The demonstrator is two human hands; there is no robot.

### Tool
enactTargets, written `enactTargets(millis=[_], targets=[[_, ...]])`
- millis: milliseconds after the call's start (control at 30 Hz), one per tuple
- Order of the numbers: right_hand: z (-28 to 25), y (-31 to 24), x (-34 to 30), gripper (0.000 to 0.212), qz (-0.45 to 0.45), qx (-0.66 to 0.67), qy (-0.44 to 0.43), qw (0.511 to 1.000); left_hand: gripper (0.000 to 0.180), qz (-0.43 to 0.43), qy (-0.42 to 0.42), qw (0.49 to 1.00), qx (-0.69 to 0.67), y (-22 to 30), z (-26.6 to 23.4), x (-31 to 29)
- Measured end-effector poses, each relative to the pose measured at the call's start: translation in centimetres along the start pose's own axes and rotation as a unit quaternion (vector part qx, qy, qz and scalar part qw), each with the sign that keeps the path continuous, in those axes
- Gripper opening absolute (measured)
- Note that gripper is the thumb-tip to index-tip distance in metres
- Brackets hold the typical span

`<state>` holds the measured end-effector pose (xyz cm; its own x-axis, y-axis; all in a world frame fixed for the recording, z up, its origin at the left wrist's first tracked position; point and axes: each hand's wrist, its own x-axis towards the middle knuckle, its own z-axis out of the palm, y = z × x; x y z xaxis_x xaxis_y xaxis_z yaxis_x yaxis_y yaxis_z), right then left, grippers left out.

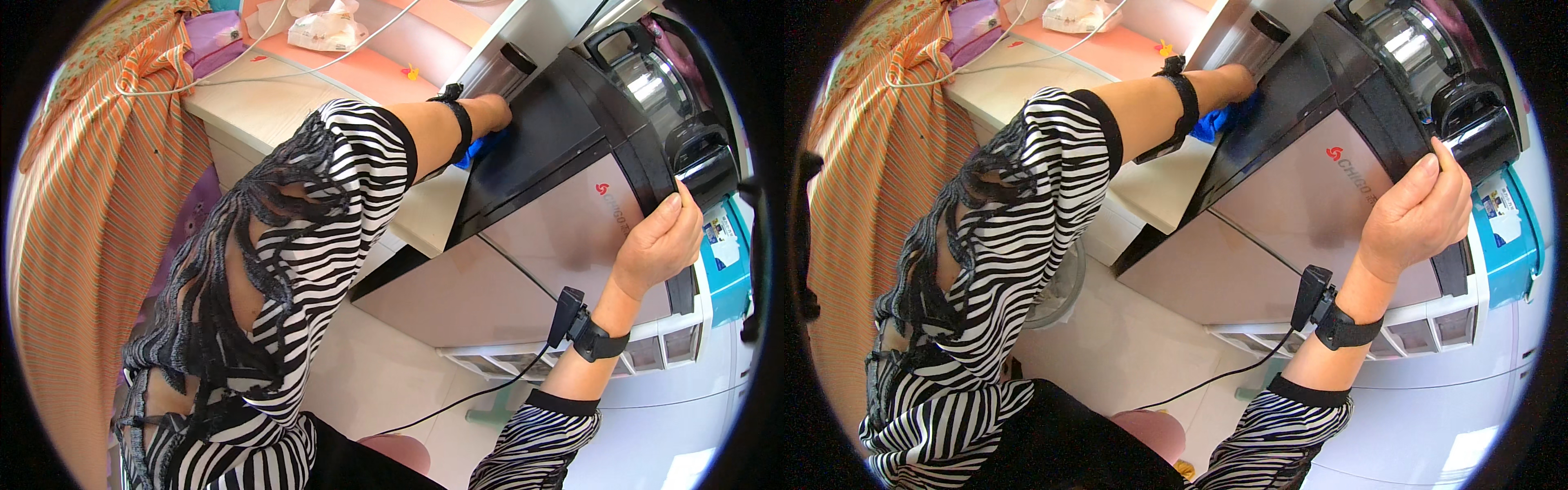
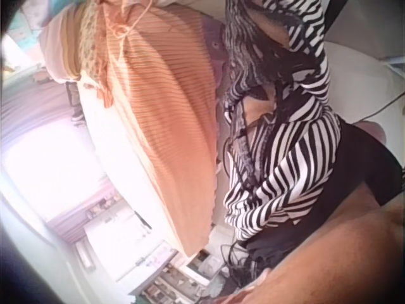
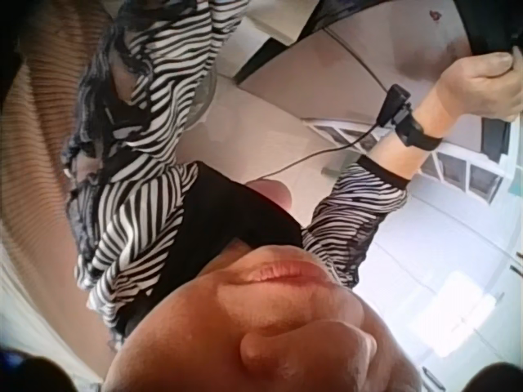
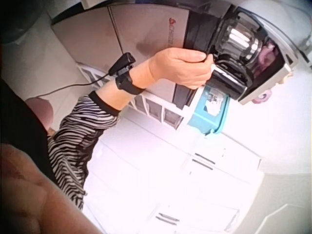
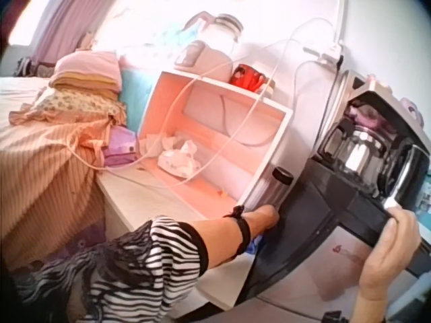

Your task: The person wipes various surfaces in a bedroom using a blue cloth. They clean a bedside table, a small refrigerator, and a desk, moving items like a water bottle and plastic containers aside to reach the surfaces.

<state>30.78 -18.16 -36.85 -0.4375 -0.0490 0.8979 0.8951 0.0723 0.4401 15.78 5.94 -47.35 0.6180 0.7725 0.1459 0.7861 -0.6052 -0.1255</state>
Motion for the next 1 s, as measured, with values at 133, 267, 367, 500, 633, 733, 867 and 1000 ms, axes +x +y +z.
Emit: enactTargets(millis=[133, 267, 367, 500, 633, 733, 867, 1000], targets=[[0.1, 0.4, 0.1, 0.02, -0.022, 0.009, -0.001, 1.0, 0.026, -0.137, 0.062, 0.971, -0.188, 0.9, 1.0, -0.4], [0.2, 0.6, 0.2, 0.02, -0.034, 0.014, 0.004, 0.999, 0.025, -0.19, 0.11, 0.945, -0.24, 0.7, 0.3, -0.9], [0.2, 0.7, 0.1, 0.02, -0.036, 0.01, 0.005, 0.999, 0.024, -0.083, 0.065, 0.992, 0.072, 0.3, -0.5, -0.7], [0.2, 0.9, 0.0, 0.021, -0.039, 0.0, 0.002, 0.999, 0.025, -0.062, -0.001, 0.997, -0.05, 0.8, -0.1, -1.8], [0.3, 0.9, 0.2, 0.021, -0.043, -0.002, 0.007, 0.999, 0.038, 0.112, -0.091, 0.98, 0.139, 1.7, -0.4, -3.8], [0.3, 0.8, 0.3, 0.02, -0.043, 0.013, 0.014, 0.999, 0.049, 0.057, -0.136, 0.986, 0.083, 3.2, -1.5, -5.6], [0.3, 0.7, 0.3, 0.019, -0.038, 0.02, 0.017, 0.999, 0.056, 0.014, -0.029, 0.999, -0.024, 3.6, -5.2, -9.0], [0.2, 0.6, 0.2, 0.018, -0.032, 0.008, 0.014, 0.999, 0.039, -0.092, 0.222, 0.761, -0.603, 4.6, -10.0, -12.5]])
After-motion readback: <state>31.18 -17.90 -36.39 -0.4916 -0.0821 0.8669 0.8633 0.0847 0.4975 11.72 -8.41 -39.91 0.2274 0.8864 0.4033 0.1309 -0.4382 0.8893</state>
